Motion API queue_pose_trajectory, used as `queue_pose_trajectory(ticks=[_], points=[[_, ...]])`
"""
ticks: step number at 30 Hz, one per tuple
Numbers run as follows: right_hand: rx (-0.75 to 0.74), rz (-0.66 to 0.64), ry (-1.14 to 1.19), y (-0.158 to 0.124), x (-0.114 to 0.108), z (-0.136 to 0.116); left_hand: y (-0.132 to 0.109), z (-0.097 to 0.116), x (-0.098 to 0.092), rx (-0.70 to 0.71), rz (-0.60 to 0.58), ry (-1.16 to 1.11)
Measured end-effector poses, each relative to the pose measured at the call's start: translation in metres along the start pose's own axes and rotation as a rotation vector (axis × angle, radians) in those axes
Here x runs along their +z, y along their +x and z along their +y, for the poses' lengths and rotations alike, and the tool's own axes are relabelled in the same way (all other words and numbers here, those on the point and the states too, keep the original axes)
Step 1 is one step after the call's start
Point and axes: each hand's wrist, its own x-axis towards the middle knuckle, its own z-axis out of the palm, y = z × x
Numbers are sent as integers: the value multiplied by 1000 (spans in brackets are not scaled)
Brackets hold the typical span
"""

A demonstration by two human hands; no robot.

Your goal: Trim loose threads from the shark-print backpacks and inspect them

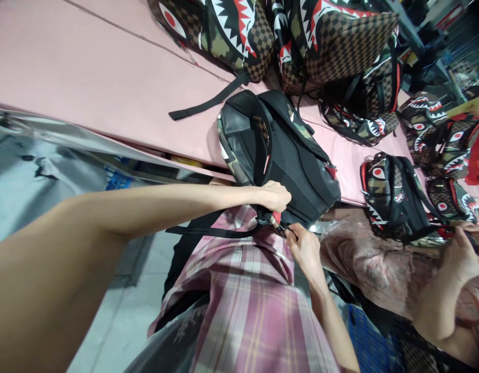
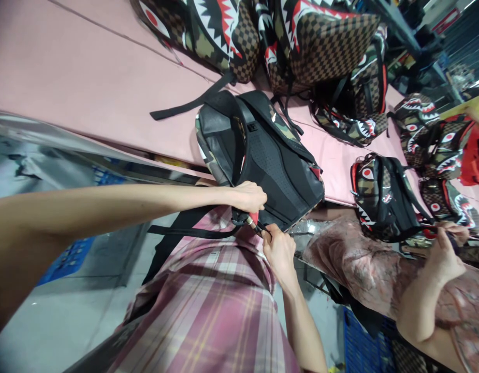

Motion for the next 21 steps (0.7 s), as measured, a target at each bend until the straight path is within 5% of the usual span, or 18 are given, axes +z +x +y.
queue_pose_trajectory(ticks=[7, 21], points=[[-7, 61, -74, -6, 7, -2, 1, 0, 1, -5, 11, -1], [13, 459, 391, -21, 66, 3, 1, 1, 0, -51, 43, -42]])
